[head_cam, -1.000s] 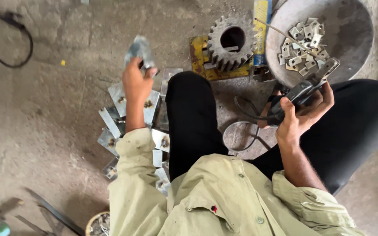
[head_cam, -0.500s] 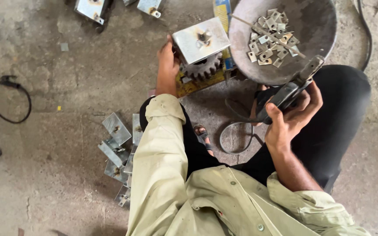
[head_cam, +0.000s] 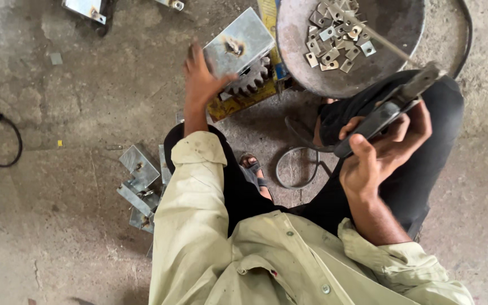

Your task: The person sits on the floor and uses a handheld welding tool to weld small metal brackets. They pick up a bracket, place it on a metal gear, weld it, and then move the finished piece to a pile on the floor. This process is repeated continuously.

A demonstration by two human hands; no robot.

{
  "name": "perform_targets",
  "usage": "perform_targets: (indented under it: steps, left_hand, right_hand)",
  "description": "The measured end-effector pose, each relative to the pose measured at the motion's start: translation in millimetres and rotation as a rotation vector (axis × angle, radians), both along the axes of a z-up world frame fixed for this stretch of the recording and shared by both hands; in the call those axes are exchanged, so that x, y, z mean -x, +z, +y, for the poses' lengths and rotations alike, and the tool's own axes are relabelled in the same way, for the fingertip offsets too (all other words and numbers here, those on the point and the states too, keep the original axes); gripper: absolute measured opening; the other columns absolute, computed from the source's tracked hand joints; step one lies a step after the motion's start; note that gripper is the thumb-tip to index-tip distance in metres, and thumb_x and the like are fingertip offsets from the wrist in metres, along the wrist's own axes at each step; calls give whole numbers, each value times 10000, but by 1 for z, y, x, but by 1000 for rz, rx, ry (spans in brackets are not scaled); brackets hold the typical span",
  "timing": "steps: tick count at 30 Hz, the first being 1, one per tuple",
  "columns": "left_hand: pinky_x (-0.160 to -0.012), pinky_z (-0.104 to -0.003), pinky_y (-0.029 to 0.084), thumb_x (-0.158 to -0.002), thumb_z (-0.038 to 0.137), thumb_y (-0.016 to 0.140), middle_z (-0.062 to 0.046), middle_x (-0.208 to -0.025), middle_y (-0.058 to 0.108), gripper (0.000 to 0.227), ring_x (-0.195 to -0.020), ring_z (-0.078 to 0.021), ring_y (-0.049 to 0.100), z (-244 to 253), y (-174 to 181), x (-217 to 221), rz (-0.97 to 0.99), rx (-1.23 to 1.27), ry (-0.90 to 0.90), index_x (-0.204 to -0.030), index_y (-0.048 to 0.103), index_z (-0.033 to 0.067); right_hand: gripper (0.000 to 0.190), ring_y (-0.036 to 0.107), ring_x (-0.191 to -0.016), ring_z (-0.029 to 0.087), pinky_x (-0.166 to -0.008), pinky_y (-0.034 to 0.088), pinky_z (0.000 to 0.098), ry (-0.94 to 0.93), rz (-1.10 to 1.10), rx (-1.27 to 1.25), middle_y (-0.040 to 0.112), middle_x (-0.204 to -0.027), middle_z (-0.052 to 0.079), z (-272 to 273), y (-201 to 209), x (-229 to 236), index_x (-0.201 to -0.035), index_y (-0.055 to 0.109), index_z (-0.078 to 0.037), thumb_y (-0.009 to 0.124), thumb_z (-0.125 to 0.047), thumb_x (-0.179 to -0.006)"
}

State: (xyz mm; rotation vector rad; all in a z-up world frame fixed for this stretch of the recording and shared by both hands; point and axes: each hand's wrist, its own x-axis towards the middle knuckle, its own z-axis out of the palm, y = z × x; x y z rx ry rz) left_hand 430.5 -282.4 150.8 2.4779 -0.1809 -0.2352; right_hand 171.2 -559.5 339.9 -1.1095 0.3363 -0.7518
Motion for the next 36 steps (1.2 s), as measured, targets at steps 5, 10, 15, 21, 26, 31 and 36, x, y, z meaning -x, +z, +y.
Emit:
perform_targets:
  steps: [5,10,15,21,26,31,36]
  left_hand:
    - [-1253,-568,340,-559,344,992,-199,-1672,262,1386,-1543,-457,253,5,-18,-10,75,-66,-56,-1656,164,166]
    - [-1084,-698,130,-631,319,1002,-178,-1740,17,1306,-1554,-444,25,-8,14,-9,166,-288,-41,-1597,132,197]
    - [-1123,-509,403,-964,363,750,-102,-1480,510,561,-1371,-322,486,-69,35,33,-453,74,-165,-1444,519,188]
    - [-938,-496,482,-971,284,673,-105,-1150,709,257,-1064,-324,656,-213,-2,78,-297,91,-375,-1178,675,132]
    - [-918,-568,470,-935,293,636,-89,-1145,682,323,-1089,-314,660,-300,-74,78,-227,-380,-298,-1202,640,112]
    - [-932,-580,463,-852,275,675,-79,-1209,650,386,-1131,-305,649,-328,-122,61,-62,-418,-141,-1201,613,121]
    - [-787,-548,534,-891,220,656,-121,-1128,675,419,-928,-355,705,-305,-110,53,-62,-194,-218,-1277,565,87]
  right_hand:
    - [822,690,-769,299,-631,588,434,-147,-46,194,549,-1240,213,-46,-4,13,-1587,244,-180,729,-46,-936]
    - [815,719,-833,340,-653,587,440,-221,-149,118,537,-1275,218,-76,-4,22,-1595,195,-200,701,-95,-965]
    - [810,689,-842,342,-699,584,458,-218,-64,-17,525,-1244,205,-77,5,26,-1594,145,-164,709,-154,-1013]
    - [831,717,-831,352,-660,577,449,-198,-36,-65,525,-1178,201,-70,19,15,-1601,149,-151,708,-153,-986]
    - [866,712,-811,324,-620,626,439,-218,-10,-62,529,-1188,199,-61,31,6,-1585,166,-116,723,-159,-923]
    - [900,704,-854,320,-681,608,432,-204,44,-50,529,-1226,194,-55,45,0,-1606,144,-125,728,-142,-921]
    - [928,703,-849,325,-680,597,432,-179,24,-131,536,-1214,193,-55,46,1,-1601,120,-107,722,-136,-895]
